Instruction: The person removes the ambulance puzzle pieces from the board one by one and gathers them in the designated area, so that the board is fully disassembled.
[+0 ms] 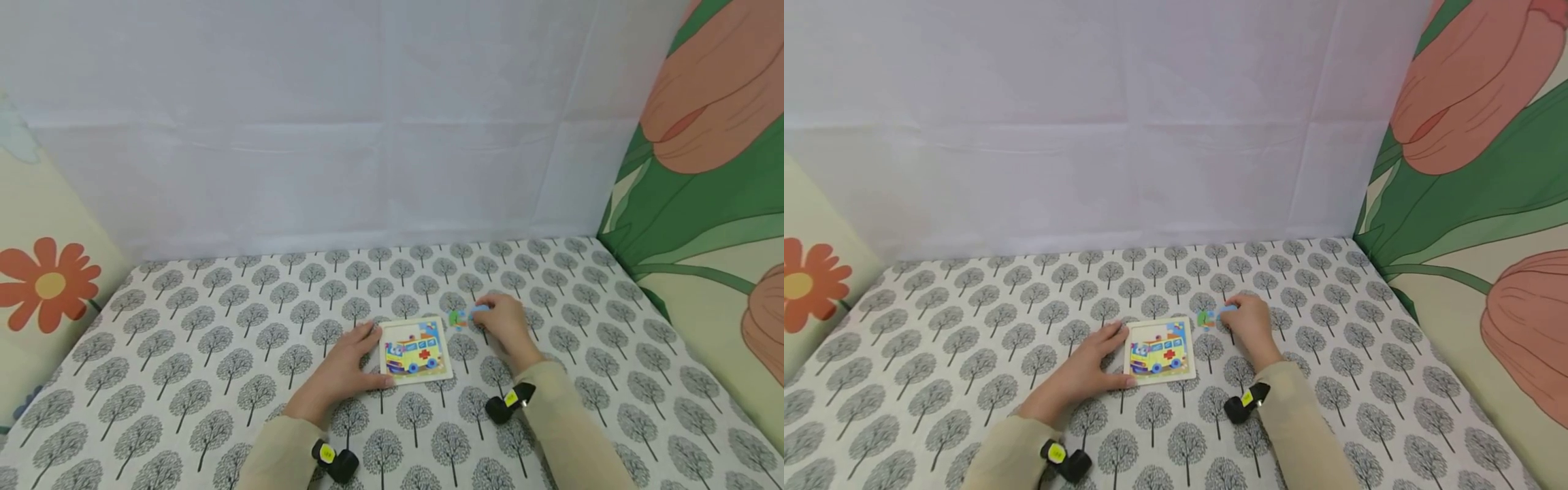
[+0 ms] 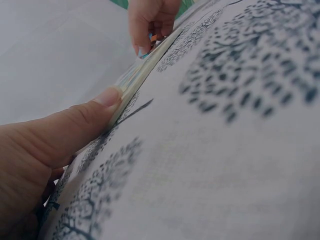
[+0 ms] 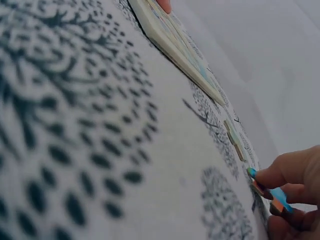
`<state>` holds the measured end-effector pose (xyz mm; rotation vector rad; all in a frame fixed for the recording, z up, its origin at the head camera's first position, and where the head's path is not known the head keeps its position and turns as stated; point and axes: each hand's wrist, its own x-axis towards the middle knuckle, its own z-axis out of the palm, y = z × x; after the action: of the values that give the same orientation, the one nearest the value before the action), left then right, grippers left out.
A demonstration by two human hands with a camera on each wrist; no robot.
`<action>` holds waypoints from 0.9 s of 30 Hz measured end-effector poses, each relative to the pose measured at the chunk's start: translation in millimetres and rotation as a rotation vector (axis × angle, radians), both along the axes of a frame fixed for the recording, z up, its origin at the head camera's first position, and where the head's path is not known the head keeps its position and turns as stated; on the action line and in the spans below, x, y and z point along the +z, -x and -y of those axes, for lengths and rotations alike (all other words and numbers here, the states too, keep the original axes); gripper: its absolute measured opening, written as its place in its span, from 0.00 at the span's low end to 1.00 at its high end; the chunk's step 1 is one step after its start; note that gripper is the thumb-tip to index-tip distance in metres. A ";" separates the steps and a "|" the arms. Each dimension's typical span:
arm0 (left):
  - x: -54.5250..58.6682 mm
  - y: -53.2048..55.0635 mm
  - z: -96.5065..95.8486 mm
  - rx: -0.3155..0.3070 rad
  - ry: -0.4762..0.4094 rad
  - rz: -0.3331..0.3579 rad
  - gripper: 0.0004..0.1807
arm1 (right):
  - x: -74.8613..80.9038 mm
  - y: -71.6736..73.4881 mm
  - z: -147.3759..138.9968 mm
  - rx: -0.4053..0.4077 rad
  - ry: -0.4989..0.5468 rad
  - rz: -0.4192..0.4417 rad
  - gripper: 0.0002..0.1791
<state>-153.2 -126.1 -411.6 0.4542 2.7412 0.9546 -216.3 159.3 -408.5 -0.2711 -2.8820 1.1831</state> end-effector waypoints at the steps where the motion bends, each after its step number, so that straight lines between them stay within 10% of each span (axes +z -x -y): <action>1: 0.0 -0.2 -0.1 0.000 0.002 0.001 0.52 | -0.5 0.0 -0.4 0.002 -0.003 0.000 0.12; 27: 0.1 -0.6 -0.8 0.010 0.015 0.007 0.52 | 8.1 -0.6 -3.1 -0.008 -0.022 0.083 0.17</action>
<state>-152.6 -125.3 -411.5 0.4341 2.7456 0.9352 -215.7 162.5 -400.4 -0.3389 -2.9597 1.1648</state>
